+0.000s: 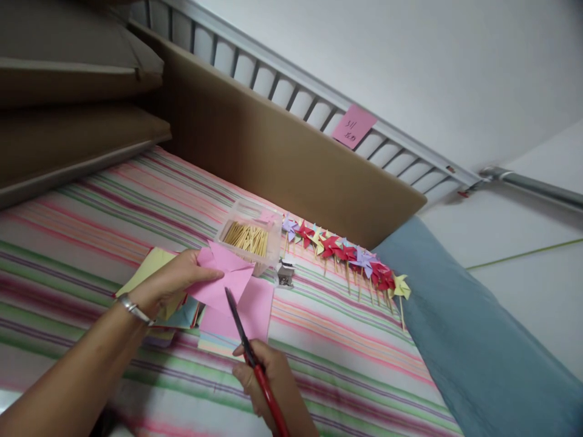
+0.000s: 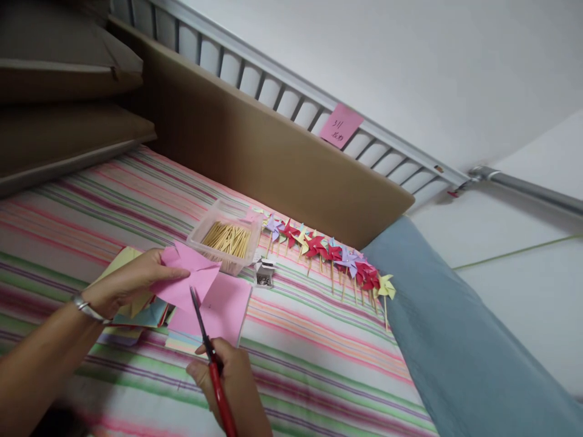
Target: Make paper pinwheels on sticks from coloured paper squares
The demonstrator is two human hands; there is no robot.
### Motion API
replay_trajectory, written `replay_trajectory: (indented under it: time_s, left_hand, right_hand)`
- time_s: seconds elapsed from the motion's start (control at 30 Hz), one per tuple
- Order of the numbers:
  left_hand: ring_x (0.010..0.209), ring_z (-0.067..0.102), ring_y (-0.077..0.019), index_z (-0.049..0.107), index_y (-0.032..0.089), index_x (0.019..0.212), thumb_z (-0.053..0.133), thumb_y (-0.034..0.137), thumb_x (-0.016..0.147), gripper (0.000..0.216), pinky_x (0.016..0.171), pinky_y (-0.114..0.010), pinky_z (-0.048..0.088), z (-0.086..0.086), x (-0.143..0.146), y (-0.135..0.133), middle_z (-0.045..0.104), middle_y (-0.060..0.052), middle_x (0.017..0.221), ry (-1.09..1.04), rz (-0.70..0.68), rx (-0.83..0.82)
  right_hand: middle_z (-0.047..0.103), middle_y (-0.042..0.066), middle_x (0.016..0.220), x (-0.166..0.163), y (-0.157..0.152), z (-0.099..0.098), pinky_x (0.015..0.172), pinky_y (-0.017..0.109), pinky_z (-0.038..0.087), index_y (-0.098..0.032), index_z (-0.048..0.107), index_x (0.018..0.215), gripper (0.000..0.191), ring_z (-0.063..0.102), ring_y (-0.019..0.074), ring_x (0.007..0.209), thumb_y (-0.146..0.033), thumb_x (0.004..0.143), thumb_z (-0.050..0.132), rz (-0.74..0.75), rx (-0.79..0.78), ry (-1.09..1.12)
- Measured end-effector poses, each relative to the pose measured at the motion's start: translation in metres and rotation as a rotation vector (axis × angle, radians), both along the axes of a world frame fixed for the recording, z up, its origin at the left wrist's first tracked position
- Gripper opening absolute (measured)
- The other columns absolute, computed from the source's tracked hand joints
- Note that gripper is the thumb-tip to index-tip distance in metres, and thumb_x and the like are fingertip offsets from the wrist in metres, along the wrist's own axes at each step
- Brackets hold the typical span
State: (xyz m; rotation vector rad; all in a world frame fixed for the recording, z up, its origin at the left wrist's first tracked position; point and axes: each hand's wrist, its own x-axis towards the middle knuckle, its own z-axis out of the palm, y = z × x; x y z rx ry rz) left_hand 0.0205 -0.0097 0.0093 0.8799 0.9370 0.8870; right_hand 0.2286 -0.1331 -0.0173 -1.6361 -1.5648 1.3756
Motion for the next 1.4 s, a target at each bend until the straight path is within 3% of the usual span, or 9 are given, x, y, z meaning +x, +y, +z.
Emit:
replay_trajectory:
  time_s: [0.27, 0.47, 0.73, 0.93, 1.17, 1.4]
  left_hand:
    - [0.051, 0.058, -0.0145, 0.072, 0.014, 0.077, 0.076, 0.023, 0.059, 0.020, 0.045, -0.022, 0.042, -0.001, -0.002, 0.000, 0.070, -0.002, 0.063, 0.067, -0.052, 0.047]
    - [0.060, 0.062, -0.0157, 0.072, 0.014, 0.087, 0.074, 0.024, 0.064, 0.025, 0.052, -0.022, 0.044, -0.006, -0.005, 0.001, 0.073, -0.004, 0.076, 0.066, -0.062, 0.080]
    - [0.063, 0.062, -0.0165, 0.072, 0.013, 0.089, 0.073, 0.020, 0.063, 0.027, 0.055, -0.023, 0.044, 0.007, 0.000, -0.006, 0.073, -0.004, 0.077, 0.055, -0.069, 0.062]
    - [0.066, 0.063, -0.0178, 0.072, 0.014, 0.095, 0.071, 0.021, 0.065, 0.032, 0.056, -0.024, 0.044, 0.006, -0.002, -0.005, 0.074, -0.005, 0.082, 0.046, -0.093, 0.077]
    - [0.058, 0.061, -0.0161, 0.073, 0.015, 0.083, 0.073, 0.021, 0.060, 0.023, 0.052, -0.023, 0.043, 0.008, -0.001, -0.006, 0.073, -0.003, 0.072, 0.044, -0.081, 0.041]
    - [0.057, 0.060, -0.0154, 0.072, 0.013, 0.086, 0.073, 0.022, 0.062, 0.026, 0.051, -0.022, 0.041, 0.006, -0.003, -0.005, 0.072, -0.003, 0.072, 0.053, -0.082, 0.067]
  right_hand:
    - [0.043, -0.004, 0.060, -0.003, 0.001, -0.001, 0.047, 0.020, 0.030, -0.016, 0.066, 0.093, 0.026, 0.035, 0.0089, 0.051, -0.035, 0.075, 0.065, -0.035, -0.013, 0.017]
    - [0.039, -0.005, 0.058, -0.003, 0.001, -0.003, 0.046, 0.020, 0.027, -0.017, 0.066, 0.097, 0.027, 0.035, 0.0090, 0.050, -0.033, 0.076, 0.063, -0.010, -0.038, 0.024]
    - [0.042, -0.004, 0.062, -0.004, 0.004, -0.002, 0.049, 0.021, 0.031, -0.015, 0.066, 0.096, 0.027, 0.037, 0.0094, 0.052, -0.032, 0.075, 0.064, -0.017, -0.007, 0.026]
    - [0.043, -0.004, 0.063, -0.003, 0.002, -0.003, 0.051, 0.022, 0.034, -0.016, 0.066, 0.097, 0.027, 0.040, 0.0102, 0.055, -0.033, 0.077, 0.063, -0.022, -0.020, 0.031]
    - [0.043, -0.004, 0.061, -0.004, 0.001, -0.002, 0.048, 0.020, 0.031, -0.016, 0.066, 0.095, 0.025, 0.036, 0.0088, 0.052, -0.032, 0.076, 0.063, -0.011, -0.015, 0.019]
    - [0.045, -0.004, 0.061, -0.006, 0.000, 0.000, 0.046, 0.020, 0.031, -0.017, 0.065, 0.092, 0.023, 0.038, 0.0083, 0.049, -0.033, 0.075, 0.063, -0.060, -0.060, 0.032]
